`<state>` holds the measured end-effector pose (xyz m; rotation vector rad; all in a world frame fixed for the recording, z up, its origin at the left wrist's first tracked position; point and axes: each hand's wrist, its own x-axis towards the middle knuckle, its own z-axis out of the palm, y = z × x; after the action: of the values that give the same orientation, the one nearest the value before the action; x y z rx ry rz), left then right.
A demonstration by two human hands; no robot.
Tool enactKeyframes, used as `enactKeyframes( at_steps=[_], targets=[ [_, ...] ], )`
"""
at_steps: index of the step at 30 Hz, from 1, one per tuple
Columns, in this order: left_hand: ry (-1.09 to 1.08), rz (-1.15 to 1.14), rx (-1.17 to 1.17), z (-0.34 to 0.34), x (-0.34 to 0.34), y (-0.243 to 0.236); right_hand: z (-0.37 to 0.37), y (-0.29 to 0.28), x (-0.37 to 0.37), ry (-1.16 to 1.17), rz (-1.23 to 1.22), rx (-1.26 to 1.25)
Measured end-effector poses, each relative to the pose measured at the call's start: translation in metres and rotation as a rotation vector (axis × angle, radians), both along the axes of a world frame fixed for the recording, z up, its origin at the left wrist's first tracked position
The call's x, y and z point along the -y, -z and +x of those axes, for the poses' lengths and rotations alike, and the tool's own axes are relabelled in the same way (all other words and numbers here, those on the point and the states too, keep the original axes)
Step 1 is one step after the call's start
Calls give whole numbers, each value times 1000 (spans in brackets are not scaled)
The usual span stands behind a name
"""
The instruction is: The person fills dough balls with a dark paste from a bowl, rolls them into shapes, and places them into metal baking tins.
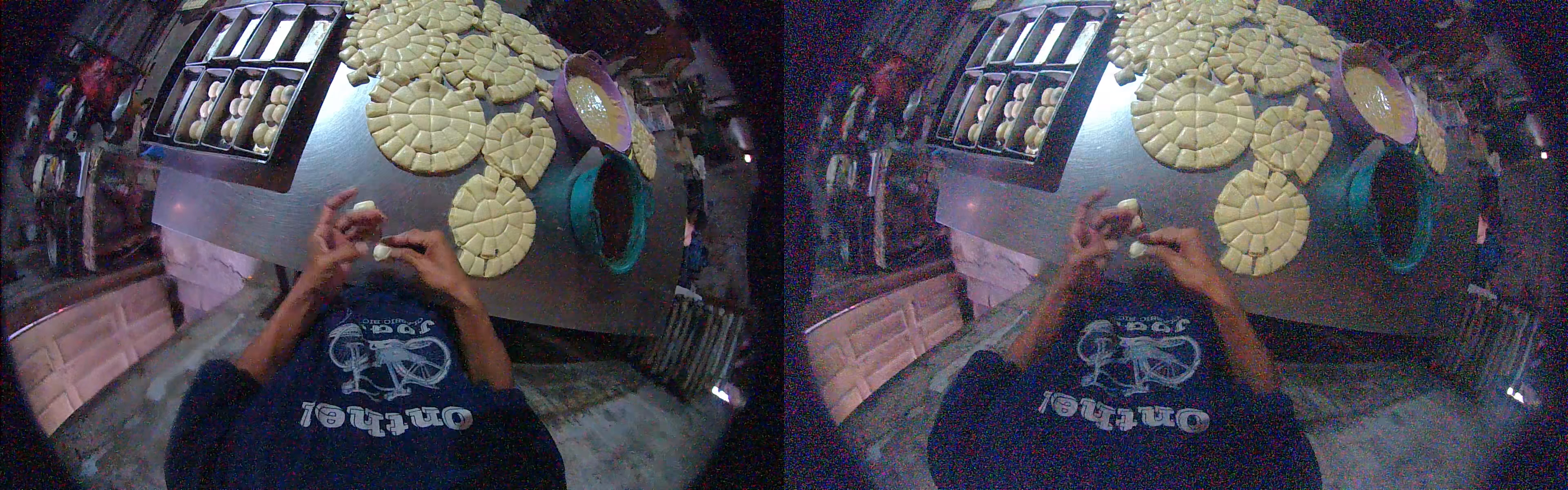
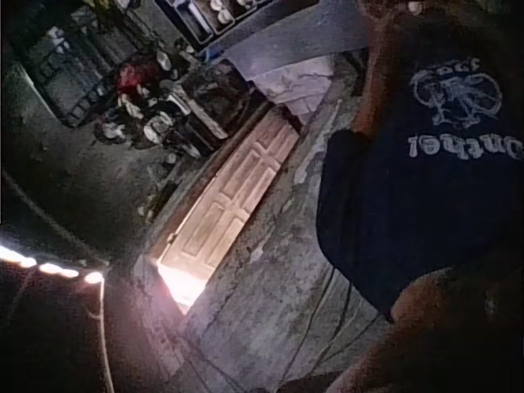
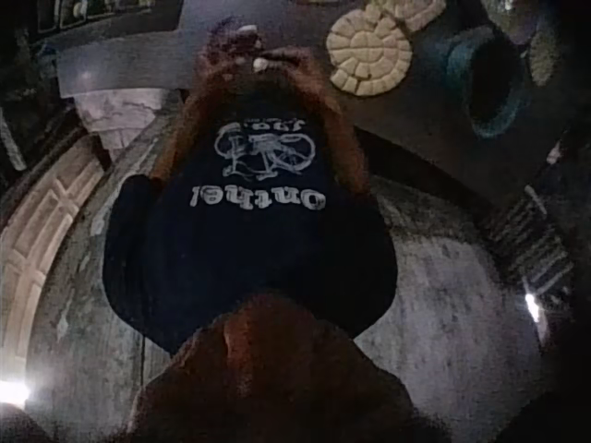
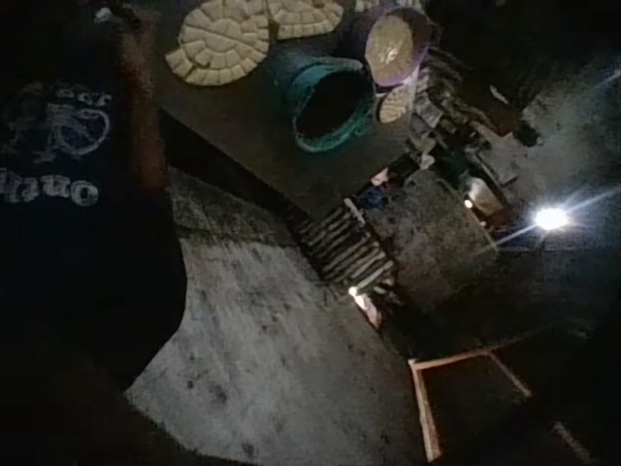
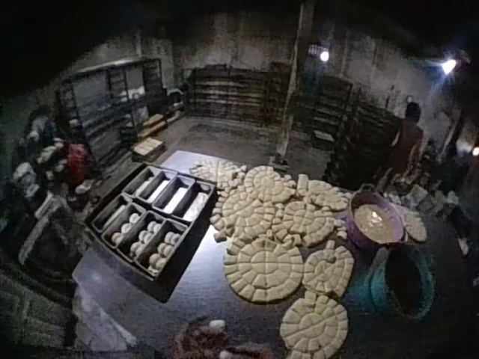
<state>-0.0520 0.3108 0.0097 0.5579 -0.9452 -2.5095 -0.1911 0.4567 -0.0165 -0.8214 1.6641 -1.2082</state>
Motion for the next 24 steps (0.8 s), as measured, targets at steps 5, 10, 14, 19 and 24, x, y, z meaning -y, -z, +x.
enactKeyframes(
  at_steps=[5, 10, 14, 19, 24],
  targets=[
    [-265, -52, -4, 20, 59, 21, -3, 47, 15, 103, -184, -746],
    [-318, -79, 92, 40, 83, 23, 8, 70, 15, 48, -210, -952],
    [-337, -24, 136, 43, 76, 25, 7, 71, 8, -21, -117, -950],
    [-296, 23, 129, 36, 56, 37, -11, 56, 6, 129, -165, -964],
    [-285, -41, 211, 29, 51, 32, -86, 41, -23, 455, 235, -1177]
  ],
)
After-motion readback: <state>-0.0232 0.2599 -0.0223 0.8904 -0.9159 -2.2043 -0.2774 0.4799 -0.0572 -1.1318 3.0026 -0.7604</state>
